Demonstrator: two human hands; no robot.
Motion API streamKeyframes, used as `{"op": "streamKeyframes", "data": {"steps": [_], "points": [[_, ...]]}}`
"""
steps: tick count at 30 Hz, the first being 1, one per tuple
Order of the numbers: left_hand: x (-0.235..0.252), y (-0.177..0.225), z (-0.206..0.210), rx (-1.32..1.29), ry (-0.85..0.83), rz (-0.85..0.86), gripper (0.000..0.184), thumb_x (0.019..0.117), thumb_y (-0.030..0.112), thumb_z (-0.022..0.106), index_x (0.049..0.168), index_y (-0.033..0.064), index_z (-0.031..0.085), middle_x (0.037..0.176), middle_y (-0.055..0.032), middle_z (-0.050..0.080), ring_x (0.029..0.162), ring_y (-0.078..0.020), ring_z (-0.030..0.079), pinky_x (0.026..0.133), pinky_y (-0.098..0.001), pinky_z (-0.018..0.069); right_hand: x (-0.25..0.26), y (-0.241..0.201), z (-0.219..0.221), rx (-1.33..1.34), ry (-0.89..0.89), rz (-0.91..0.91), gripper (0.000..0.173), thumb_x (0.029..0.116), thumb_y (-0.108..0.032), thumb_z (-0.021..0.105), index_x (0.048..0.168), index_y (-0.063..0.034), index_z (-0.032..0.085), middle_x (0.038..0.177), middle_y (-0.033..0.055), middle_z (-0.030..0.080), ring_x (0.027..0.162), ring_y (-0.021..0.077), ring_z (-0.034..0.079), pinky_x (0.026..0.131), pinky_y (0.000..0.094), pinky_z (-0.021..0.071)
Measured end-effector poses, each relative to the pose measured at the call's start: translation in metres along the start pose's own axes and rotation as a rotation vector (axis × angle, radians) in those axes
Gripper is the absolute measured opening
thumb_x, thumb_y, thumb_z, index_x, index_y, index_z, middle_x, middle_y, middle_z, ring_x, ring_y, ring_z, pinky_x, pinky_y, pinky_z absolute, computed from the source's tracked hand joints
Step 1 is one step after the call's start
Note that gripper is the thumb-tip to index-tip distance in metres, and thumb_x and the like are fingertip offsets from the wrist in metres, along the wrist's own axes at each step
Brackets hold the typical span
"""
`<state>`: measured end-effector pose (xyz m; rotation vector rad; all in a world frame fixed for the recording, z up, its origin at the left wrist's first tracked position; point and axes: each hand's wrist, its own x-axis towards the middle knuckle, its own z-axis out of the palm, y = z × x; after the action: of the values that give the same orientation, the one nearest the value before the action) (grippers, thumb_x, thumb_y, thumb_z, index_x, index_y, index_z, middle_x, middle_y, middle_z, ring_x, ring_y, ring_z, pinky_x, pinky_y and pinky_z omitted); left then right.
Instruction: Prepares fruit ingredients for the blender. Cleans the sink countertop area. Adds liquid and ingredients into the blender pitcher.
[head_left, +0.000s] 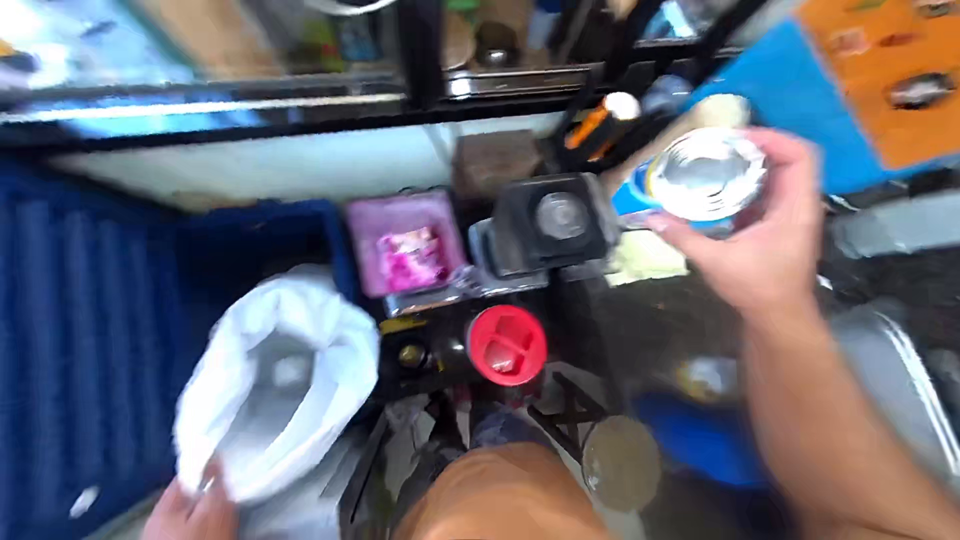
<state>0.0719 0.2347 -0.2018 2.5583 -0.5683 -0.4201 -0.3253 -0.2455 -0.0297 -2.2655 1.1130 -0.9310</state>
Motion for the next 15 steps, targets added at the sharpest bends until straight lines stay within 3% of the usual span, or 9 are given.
{"op": "streamKeyframes", "data": {"steps": [2, 5, 9, 11, 13, 15], "points": [[0.004, -0.002, 0.002, 0.049, 0.015, -0.076, 0.046, 0.1067, 0.033, 0.049, 0.115, -0.0089, 0.066, 0.106, -0.0332, 0.068, 0.105, -0.0462, 0.067, 0.095, -0.0676, 0.0472, 0.024, -0.038, 0.023, 0.043, -0.130, -0.165, 0.093, 0.0755, -0.031, 0.090, 0.148, -0.0055, 0.037, 0.146, 0.0100, 0.053, 0.135, 0.0191, 0.054, 0.112, 0.0370, 0.0493], [0.010, -0.016, 0.006, 0.031, 0.045, -0.090, 0.045, 0.1059, 0.037, 0.048, 0.109, -0.0025, 0.069, 0.100, -0.0287, 0.070, 0.102, -0.0471, 0.066, 0.092, -0.0714, 0.0444, 0.040, -0.074, 0.049, 0.111, -0.204, -0.125, 0.089, 0.0739, -0.025, 0.090, 0.147, -0.0085, 0.041, 0.140, 0.0081, 0.058, 0.128, 0.0180, 0.060, 0.107, 0.0366, 0.0540], [0.008, -0.028, 0.005, -0.007, 0.035, -0.102, 0.046, 0.1057, 0.039, 0.046, 0.108, -0.0011, 0.069, 0.100, -0.0279, 0.069, 0.102, -0.0469, 0.066, 0.091, -0.0717, 0.0443, 0.049, -0.094, 0.087, 0.187, -0.215, -0.075, 0.081, 0.0748, -0.012, 0.088, 0.141, -0.0011, 0.042, 0.133, 0.0131, 0.061, 0.120, 0.0203, 0.064, 0.101, 0.0387, 0.0587], [0.010, -0.030, 0.005, -0.014, 0.032, -0.094, 0.048, 0.1061, 0.041, 0.045, 0.107, -0.0013, 0.068, 0.100, -0.0274, 0.069, 0.103, -0.0457, 0.065, 0.092, -0.0704, 0.0441, 0.055, -0.097, 0.103, -0.057, -0.312, -0.132, 0.085, 0.0718, -0.024, 0.091, 0.143, -0.0052, 0.048, 0.134, 0.0123, 0.062, 0.120, 0.0203, 0.064, 0.101, 0.0397, 0.0569], [0.010, -0.033, 0.007, -0.009, 0.028, -0.096, 0.050, 0.1060, 0.043, 0.044, 0.108, -0.0004, 0.068, 0.101, -0.0270, 0.069, 0.105, -0.0457, 0.065, 0.093, -0.0702, 0.0439, 0.063, -0.105, 0.117, -0.429, -0.432, -0.263, 0.086, 0.0751, -0.035, 0.089, 0.148, -0.0120, 0.050, 0.138, 0.0130, 0.060, 0.124, 0.0279, 0.060, 0.104, 0.0531, 0.0479], [0.011, -0.038, 0.008, 0.000, 0.031, -0.088, 0.050, 0.1055, 0.044, 0.044, 0.107, 0.0000, 0.068, 0.101, -0.0276, 0.069, 0.105, -0.0476, 0.065, 0.091, -0.0713, 0.0442, 0.063, -0.112, 0.136, -0.690, -0.495, -0.443, 0.083, 0.0747, -0.036, 0.088, 0.147, -0.0168, 0.052, 0.136, 0.0114, 0.063, 0.126, 0.0335, 0.058, 0.102, 0.0615, 0.0415]]}}
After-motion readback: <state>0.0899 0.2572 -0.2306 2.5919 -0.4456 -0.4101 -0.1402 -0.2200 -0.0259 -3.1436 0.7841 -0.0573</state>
